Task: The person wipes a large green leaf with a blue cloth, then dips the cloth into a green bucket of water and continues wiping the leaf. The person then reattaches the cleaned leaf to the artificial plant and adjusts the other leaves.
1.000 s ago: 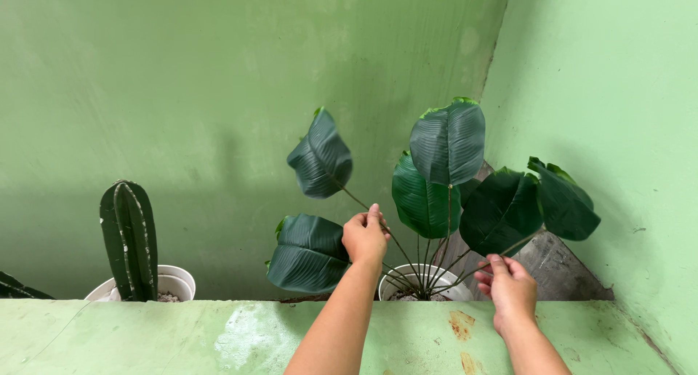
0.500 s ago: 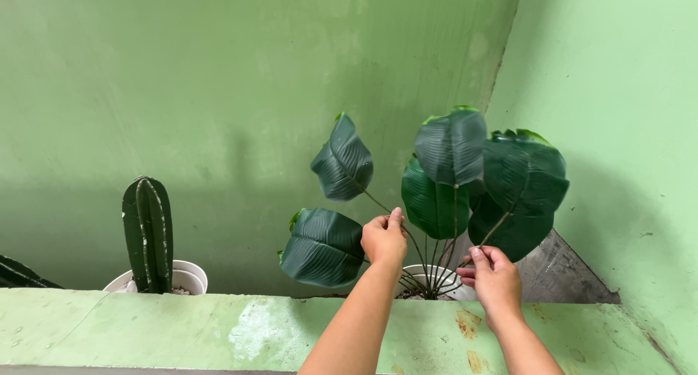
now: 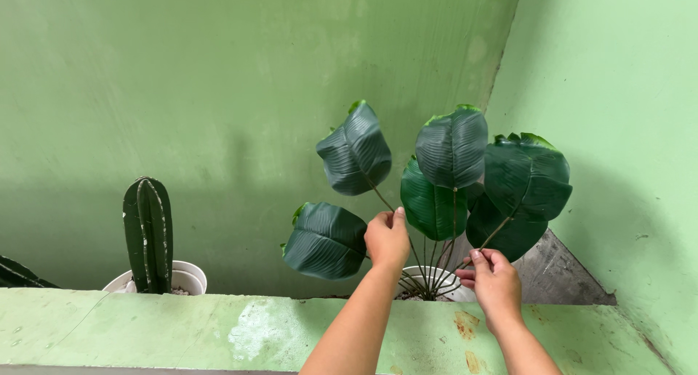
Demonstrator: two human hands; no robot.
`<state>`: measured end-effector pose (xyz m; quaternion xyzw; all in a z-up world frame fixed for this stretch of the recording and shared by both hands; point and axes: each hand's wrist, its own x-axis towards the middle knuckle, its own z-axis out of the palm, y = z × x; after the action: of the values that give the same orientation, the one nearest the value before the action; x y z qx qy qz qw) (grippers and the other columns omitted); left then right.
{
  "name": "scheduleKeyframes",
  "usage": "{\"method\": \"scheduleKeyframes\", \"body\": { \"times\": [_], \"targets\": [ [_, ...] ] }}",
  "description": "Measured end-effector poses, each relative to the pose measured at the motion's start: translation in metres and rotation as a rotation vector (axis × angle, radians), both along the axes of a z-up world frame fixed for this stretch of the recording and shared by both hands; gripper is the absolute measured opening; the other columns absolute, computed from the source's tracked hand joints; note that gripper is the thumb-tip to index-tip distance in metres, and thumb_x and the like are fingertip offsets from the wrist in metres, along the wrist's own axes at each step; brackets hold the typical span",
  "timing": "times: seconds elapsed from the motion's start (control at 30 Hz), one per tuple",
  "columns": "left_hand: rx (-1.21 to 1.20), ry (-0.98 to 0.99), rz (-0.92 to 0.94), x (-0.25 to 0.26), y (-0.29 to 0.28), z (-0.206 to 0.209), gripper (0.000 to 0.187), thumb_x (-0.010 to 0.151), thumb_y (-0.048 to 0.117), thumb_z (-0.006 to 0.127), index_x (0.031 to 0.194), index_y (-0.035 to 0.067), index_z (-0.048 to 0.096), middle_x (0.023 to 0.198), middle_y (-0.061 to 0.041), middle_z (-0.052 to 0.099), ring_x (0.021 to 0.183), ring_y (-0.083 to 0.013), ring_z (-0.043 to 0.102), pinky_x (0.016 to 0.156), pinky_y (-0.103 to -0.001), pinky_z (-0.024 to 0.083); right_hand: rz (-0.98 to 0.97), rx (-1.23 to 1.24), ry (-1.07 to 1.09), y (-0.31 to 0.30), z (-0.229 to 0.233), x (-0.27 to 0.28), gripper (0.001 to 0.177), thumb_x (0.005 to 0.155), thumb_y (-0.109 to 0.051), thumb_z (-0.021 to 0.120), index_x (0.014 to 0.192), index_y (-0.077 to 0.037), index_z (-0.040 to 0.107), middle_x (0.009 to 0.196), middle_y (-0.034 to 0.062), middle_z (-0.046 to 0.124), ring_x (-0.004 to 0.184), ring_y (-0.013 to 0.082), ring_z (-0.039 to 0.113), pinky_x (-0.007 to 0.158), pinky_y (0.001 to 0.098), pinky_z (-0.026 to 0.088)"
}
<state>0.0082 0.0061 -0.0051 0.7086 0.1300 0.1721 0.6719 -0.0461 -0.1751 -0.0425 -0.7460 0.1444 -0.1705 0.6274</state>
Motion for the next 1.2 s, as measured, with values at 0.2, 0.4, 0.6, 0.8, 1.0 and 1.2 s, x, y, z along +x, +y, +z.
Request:
{"method": "scheduleKeyframes", "body": {
  "times": [0.2,0.4,0.6,0.8,1.0,1.2],
  "targets": [
    [0.080,-0.120,-0.116,-0.010,-0.003,0.011,0.027,0.094,0.030,0.068,0.103,0.006,0.074,0.095,-0.010,0.076,0.090,-0.0276,0.071,0.085,-0.040,0.052,-0.017,-0.052,0.001,0.006,0.007,-0.004,0.030,0.104,-0.024,0.054,0.115,0.002,0.065,0.104,0.0110,0.074,0.084,0.0225,0.077,0.070,0.0332,0.061],
    [0.130,-0.107,-0.181,-0.014,-0.005,0.010,0.030,0.095,0.032,0.068,0.101,0.003,0.072,0.094,-0.010,0.075,0.089,-0.0296,0.071,0.084,-0.040,0.053,0.005,-0.061,0.009,0.011,0.011,-0.004,0.031,0.103,-0.026,0.057,0.116,0.001,0.066,0.104,0.0113,0.075,0.084,0.0224,0.077,0.071,0.0328,0.061],
    [0.237,-0.231,-0.044,-0.015,-0.010,0.010,0.029,0.086,0.029,0.076,0.098,0.003,0.073,0.093,-0.013,0.072,0.090,-0.0301,0.068,0.079,-0.044,0.053,0.005,-0.048,0.002,0.013,0.011,-0.001,0.030,0.101,-0.025,0.059,0.114,0.000,0.068,0.100,0.0108,0.076,0.084,0.0203,0.078,0.071,0.0315,0.062],
    [-0.022,0.228,-0.380,-0.023,-0.015,0.017,0.047,0.097,0.043,0.068,0.083,-0.002,0.071,0.085,-0.021,0.076,0.083,-0.0362,0.077,0.077,-0.044,0.060,-0.051,-0.157,0.030,0.014,0.017,-0.003,0.026,0.099,-0.024,0.063,0.113,-0.005,0.073,0.102,0.0075,0.077,0.083,0.0181,0.078,0.069,0.0299,0.060],
    [0.313,-0.012,-0.346,-0.032,-0.036,0.018,0.028,0.092,0.026,0.066,0.108,0.008,0.080,0.104,-0.017,0.075,0.102,-0.0347,0.071,0.091,-0.042,0.055,-0.059,-0.322,-0.006,0.016,0.018,-0.001,0.024,0.097,-0.022,0.066,0.111,-0.005,0.074,0.095,0.0092,0.080,0.076,0.0165,0.079,0.066,0.0303,0.057],
    [0.275,0.035,-0.397,-0.033,-0.046,0.031,0.039,0.091,0.026,0.066,0.127,0.015,0.070,0.108,-0.013,0.076,0.101,-0.0302,0.073,0.091,-0.040,0.055,-0.046,-0.353,-0.025,0.019,0.019,0.000,0.024,0.097,-0.021,0.065,0.111,-0.004,0.075,0.093,0.0089,0.080,0.074,0.0171,0.079,0.063,0.0317,0.058]
  ]
}}
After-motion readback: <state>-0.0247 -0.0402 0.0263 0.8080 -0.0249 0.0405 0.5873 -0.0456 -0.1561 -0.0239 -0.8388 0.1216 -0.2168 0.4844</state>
